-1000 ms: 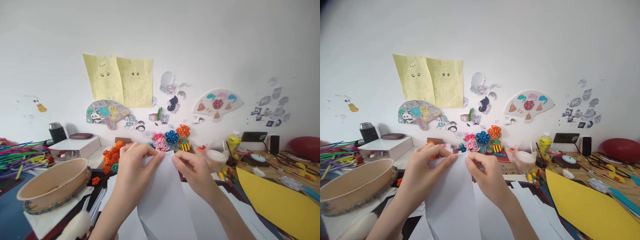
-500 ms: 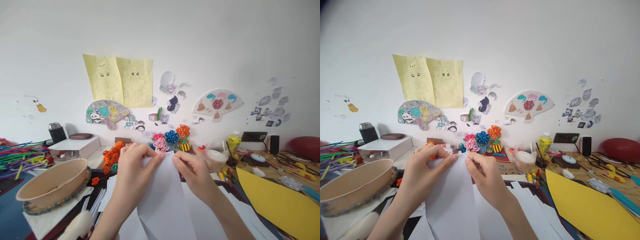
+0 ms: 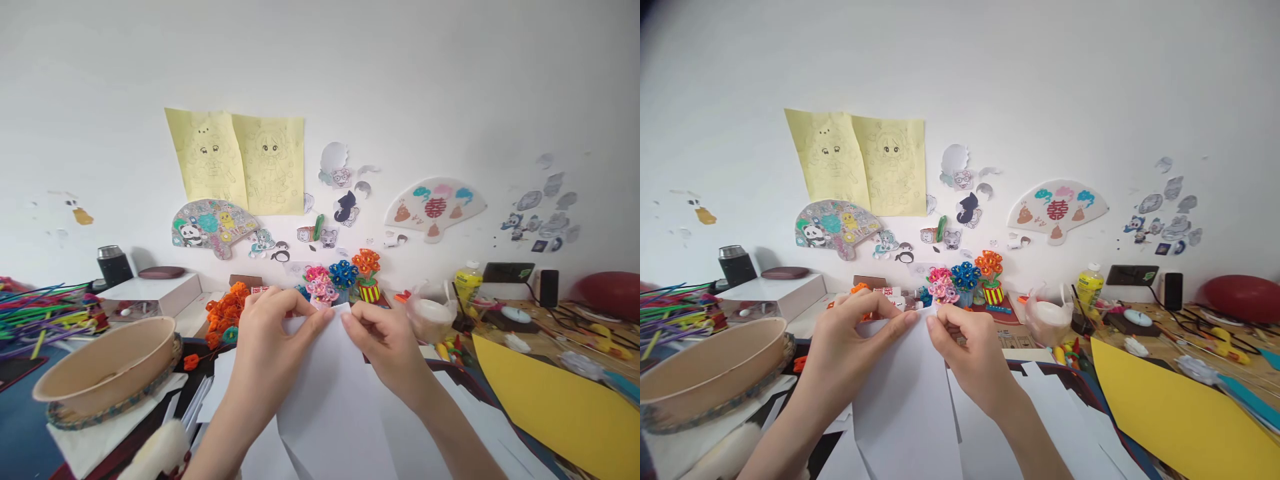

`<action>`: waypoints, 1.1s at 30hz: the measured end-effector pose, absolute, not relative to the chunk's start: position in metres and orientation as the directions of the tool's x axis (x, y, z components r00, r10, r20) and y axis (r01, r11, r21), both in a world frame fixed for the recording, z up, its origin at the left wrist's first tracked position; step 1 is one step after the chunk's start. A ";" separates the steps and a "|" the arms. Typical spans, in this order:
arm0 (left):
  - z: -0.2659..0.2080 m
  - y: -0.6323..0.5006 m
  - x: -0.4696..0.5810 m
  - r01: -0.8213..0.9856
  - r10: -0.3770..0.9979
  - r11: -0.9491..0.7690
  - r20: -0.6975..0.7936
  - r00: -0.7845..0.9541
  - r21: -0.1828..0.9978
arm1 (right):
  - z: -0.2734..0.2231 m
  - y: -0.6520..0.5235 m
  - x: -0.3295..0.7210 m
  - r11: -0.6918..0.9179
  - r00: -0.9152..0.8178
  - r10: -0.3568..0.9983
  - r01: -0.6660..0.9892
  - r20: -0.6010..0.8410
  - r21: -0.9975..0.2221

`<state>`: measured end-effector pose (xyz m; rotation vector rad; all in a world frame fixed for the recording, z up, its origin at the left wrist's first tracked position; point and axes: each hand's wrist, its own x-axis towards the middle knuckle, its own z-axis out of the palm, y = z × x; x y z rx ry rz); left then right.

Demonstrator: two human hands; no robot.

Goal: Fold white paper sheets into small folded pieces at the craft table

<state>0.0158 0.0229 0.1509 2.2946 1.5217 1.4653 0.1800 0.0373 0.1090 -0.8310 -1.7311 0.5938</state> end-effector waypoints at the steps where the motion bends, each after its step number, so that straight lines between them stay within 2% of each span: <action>1: 0.151 0.023 0.016 0.704 0.734 -0.522 0.674 0.082 0.482 | 0.109 0.037 0.180 0.645 -0.172 0.763 0.259 0.623 -0.719; 9: 0.154 0.024 0.012 0.638 0.835 -0.503 0.519 0.184 0.583 | 0.111 0.037 0.184 0.648 -0.184 0.760 0.289 0.623 -0.705; 16: 0.150 0.023 0.010 0.644 0.835 -0.484 0.533 0.137 0.593 | 0.114 0.035 0.183 0.638 -0.178 0.769 0.260 0.614 -0.724; 24: 0.150 0.022 0.015 0.619 0.853 -0.479 0.495 0.163 0.622 | 0.114 0.034 0.185 0.677 -0.122 0.721 0.330 0.682 -0.657; 29: 0.149 0.023 0.018 0.607 0.856 -0.476 0.493 0.153 0.637 | 0.113 0.034 0.186 0.656 -0.126 0.747 0.300 0.653 -0.692; 33: 0.149 0.023 0.019 0.654 0.850 -0.461 0.511 0.129 0.601 | 0.111 0.037 0.185 0.617 -0.106 0.780 0.293 0.617 -0.730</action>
